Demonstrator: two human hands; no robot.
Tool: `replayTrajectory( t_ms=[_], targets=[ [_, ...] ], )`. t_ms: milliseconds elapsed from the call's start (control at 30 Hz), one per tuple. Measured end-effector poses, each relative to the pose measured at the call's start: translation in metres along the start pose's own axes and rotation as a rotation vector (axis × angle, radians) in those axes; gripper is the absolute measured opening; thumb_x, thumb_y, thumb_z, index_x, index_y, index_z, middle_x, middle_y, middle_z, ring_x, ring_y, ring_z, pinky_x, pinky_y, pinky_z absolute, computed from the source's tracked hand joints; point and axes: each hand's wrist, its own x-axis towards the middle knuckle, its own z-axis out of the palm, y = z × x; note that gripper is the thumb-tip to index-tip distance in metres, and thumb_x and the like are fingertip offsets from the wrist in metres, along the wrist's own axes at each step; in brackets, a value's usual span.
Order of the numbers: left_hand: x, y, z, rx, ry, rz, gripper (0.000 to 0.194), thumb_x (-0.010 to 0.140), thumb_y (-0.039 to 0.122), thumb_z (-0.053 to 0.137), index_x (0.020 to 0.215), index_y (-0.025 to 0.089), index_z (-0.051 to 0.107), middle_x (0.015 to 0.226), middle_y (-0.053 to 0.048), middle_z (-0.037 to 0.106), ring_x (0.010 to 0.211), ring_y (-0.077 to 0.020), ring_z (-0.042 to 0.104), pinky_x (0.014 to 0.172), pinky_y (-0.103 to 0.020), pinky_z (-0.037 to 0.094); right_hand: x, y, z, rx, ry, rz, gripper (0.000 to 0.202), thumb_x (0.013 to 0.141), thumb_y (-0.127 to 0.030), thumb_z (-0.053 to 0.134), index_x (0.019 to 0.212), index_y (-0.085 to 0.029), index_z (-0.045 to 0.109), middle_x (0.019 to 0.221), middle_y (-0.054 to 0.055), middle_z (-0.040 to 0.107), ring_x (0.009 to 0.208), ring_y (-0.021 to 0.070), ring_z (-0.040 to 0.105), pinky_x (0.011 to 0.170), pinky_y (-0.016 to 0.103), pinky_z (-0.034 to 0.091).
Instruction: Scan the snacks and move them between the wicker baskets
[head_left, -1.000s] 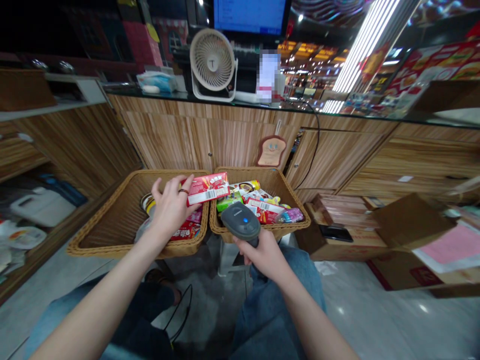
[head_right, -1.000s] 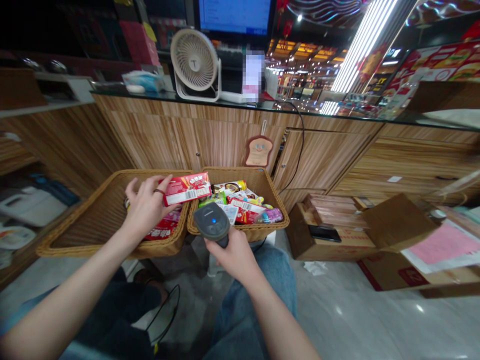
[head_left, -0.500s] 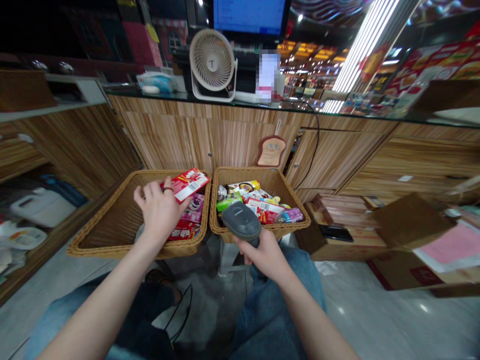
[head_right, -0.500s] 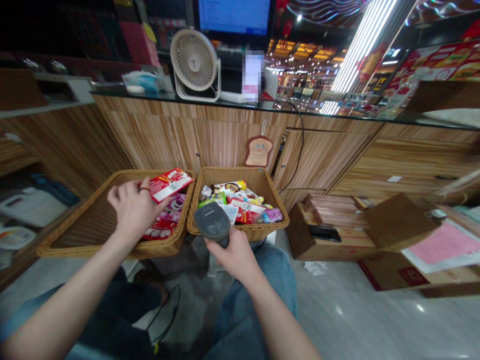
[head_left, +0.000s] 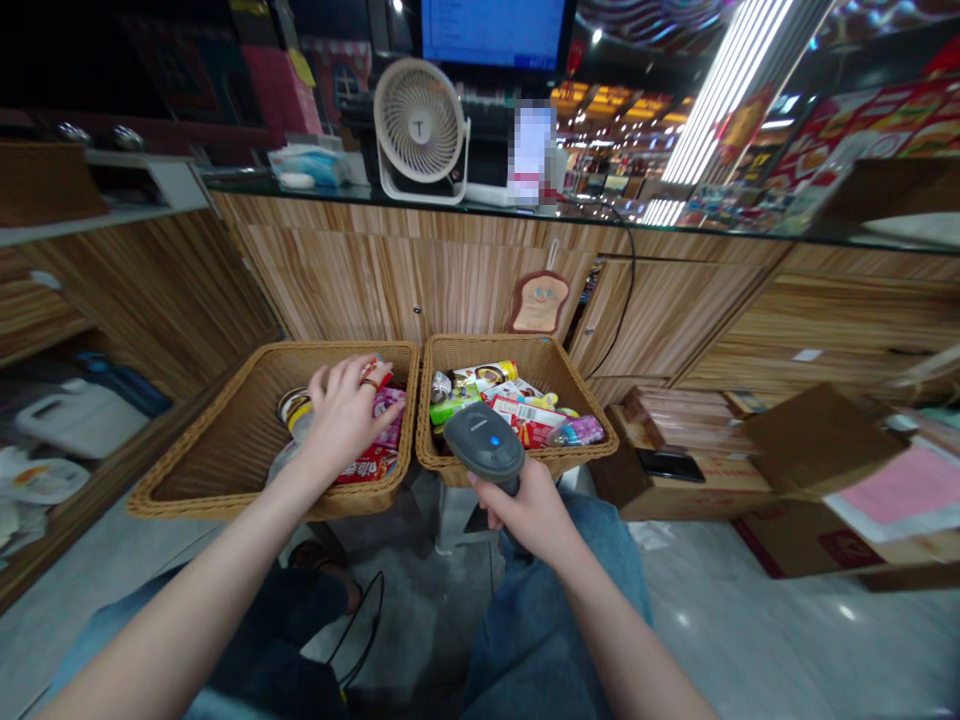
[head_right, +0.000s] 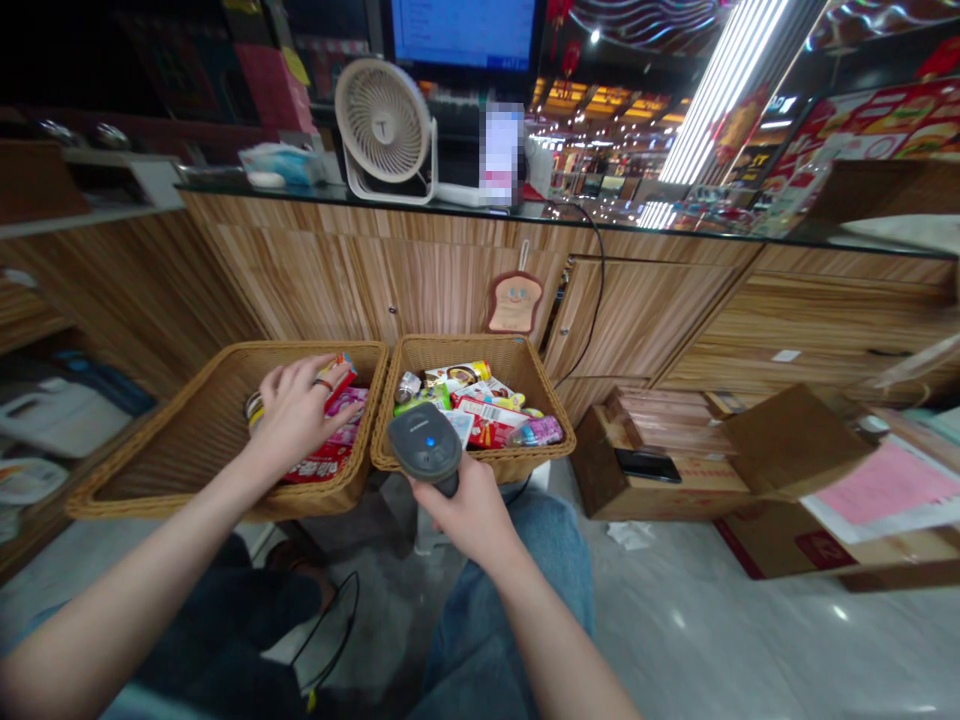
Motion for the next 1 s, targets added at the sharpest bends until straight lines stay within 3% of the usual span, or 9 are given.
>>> replayTrajectory(
  t_ms=[233,400,567,767,1000],
  targets=[
    [0.036,0.032,0.001,-0.005,-0.176,0.202,0.054,0.097,0.038,0.065,0.147,0.019,0.062,0.159,-0.02,0.056,0.154,-0.0413,0.041,0.126,-0.07,0.02,0.0,0.0,-0.001,-0.009,0.008,-0.017,0.018,0.089,-0.037,0.071,0.08,-0.023,0.062,0.05,-0.005,0.061,0.044,0.0171,0.064,0.05,0.024,0.052],
    [0.069,0.049,0.02,0.066,-0.371,0.303,0.067,0.089,0.028,0.069,0.153,0.014,0.057,0.159,-0.021,0.056,0.156,-0.0417,0.04,0.129,-0.071,0.014,-0.001,0.002,-0.002,-0.027,0.012,-0.033,0.018,0.089,-0.035,0.07,0.079,-0.023,0.061,0.05,-0.005,0.06,0.043,0.0163,0.062,0.051,0.024,0.052],
    [0.094,0.055,0.039,0.106,-0.519,0.388,0.053,0.082,0.022,0.066,0.135,0.019,0.073,0.134,-0.018,0.076,0.14,-0.0386,0.057,0.127,-0.075,0.008,0.0,0.003,-0.003,-0.018,0.02,-0.039,0.019,0.09,-0.035,0.07,0.077,-0.023,0.06,0.05,-0.005,0.06,0.044,0.0163,0.062,0.052,0.025,0.053],
    [0.099,0.061,0.041,0.158,-0.471,0.442,0.025,0.08,0.02,0.064,0.093,0.022,0.084,0.093,-0.012,0.083,0.105,-0.0334,0.074,0.128,-0.071,0.006,-0.001,0.004,-0.004,-0.016,0.029,-0.049,0.017,0.089,-0.033,0.069,0.078,-0.023,0.061,0.05,-0.005,0.061,0.046,0.0178,0.065,0.054,0.025,0.053],
    [0.084,0.061,0.016,0.086,-0.325,0.408,0.031,0.09,0.026,0.057,0.106,0.018,0.082,0.097,-0.013,0.083,0.098,-0.0309,0.079,0.129,-0.061,0.021,-0.001,0.004,-0.003,-0.021,0.025,-0.052,0.018,0.09,-0.035,0.068,0.079,-0.024,0.06,0.05,-0.005,0.061,0.046,0.0173,0.064,0.051,0.024,0.051]
  ],
)
